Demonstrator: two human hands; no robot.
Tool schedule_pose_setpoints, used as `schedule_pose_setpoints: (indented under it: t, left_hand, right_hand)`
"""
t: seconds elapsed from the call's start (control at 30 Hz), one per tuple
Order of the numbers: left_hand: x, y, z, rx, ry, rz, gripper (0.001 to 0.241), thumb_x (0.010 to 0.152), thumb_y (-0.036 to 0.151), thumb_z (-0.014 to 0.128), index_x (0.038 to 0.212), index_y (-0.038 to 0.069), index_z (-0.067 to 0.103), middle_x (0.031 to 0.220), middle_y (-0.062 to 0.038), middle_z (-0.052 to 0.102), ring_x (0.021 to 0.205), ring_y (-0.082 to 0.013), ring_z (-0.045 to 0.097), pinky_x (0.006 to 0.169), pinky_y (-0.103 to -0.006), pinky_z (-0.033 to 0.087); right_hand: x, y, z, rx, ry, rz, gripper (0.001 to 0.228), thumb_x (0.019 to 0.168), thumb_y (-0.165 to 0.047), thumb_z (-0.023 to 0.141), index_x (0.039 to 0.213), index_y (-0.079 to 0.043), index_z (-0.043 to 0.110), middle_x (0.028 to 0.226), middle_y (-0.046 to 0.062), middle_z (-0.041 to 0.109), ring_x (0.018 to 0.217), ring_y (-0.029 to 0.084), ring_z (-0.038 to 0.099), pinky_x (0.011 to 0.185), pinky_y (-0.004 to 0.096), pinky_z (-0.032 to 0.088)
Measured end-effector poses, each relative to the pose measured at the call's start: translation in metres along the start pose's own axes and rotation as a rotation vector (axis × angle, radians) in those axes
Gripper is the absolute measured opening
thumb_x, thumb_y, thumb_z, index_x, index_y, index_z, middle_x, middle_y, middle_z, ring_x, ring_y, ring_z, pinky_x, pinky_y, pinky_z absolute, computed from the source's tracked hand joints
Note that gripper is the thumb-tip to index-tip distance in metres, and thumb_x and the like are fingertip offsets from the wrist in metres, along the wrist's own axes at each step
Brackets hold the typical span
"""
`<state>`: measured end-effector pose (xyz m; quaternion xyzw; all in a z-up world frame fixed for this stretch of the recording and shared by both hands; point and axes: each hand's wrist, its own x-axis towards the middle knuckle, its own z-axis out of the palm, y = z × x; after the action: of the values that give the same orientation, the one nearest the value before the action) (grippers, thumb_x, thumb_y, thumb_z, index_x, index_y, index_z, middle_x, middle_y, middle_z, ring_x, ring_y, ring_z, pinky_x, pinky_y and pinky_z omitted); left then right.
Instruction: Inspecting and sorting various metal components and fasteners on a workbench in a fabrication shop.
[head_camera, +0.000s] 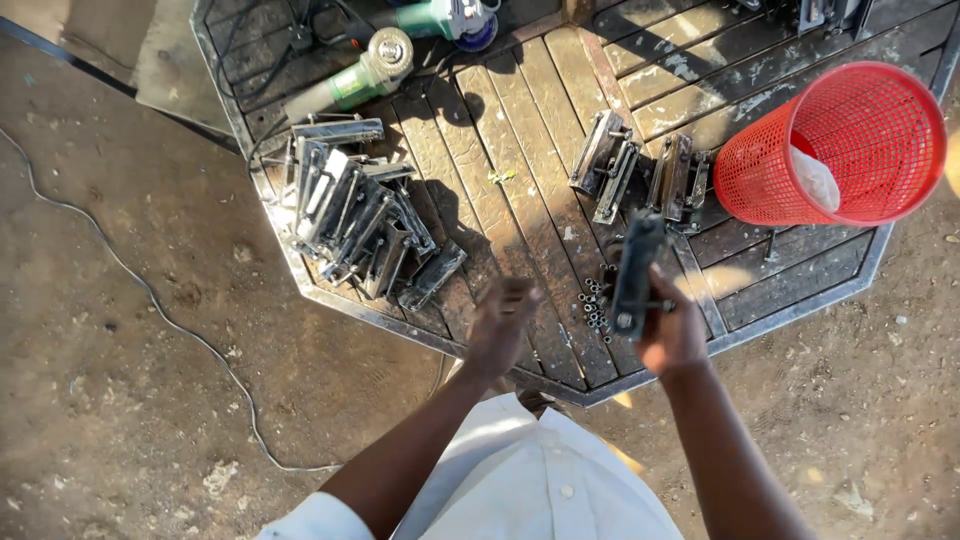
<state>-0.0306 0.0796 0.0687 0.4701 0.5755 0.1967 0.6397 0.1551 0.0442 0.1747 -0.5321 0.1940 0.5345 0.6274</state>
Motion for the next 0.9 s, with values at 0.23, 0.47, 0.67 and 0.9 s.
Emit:
schedule_pose_setpoints:
  t: [0.23,0.47,0.67,0.9]
  left_hand:
    - [-0.002,0.054,0.003,-0.614,-0.410,-0.073,0.102,0.096,0.060,0.070,0.164,0.001,0.023,0.161,-0.038,0.029,0.144,-0.0525,0.039,0.112,-0.0569,0.041]
    - [-0.040,0.082,-0.032,-0.795,-0.402,-0.062,0.045,0.100,0.030,0.074,0.135,0.005,0.060,0.120,-0.025,0.065,0.110,-0.0374,0.068,0.094,-0.0513,0.055]
    - [-0.051,0.102,-0.048,-0.696,-0.297,-0.024,0.040,0.101,0.035,0.071,0.128,0.007,0.061,0.117,-0.022,0.071,0.094,-0.0237,0.072,0.084,-0.0403,0.061]
    - [-0.079,0.130,-0.057,-0.180,-0.215,0.137,0.070,0.098,0.052,0.065,0.144,0.001,0.049,0.127,-0.028,0.061,0.117,-0.0406,0.064,0.094,-0.0600,0.053]
  right_hand:
    - [-0.006,0.053,-0.016,-0.281,-0.199,-0.096,0.035,0.092,-0.017,0.074,0.123,-0.005,0.064,0.121,0.016,0.066,0.115,0.032,0.065,0.101,0.047,0.049]
    - [-0.077,0.049,0.046,-0.911,-0.511,-0.218,0.058,0.093,-0.023,0.071,0.146,-0.002,0.057,0.147,0.027,0.053,0.141,0.048,0.042,0.112,0.068,0.033]
    - [-0.080,0.071,0.046,-0.948,-0.265,-0.544,0.043,0.100,-0.036,0.069,0.119,0.003,0.071,0.104,0.024,0.065,0.099,0.036,0.065,0.085,0.051,0.051]
    - [-0.068,0.068,0.036,-0.689,-0.311,-0.688,0.036,0.111,-0.031,0.059,0.111,0.004,0.068,0.076,0.017,0.062,0.063,0.020,0.057,0.051,0.031,0.045]
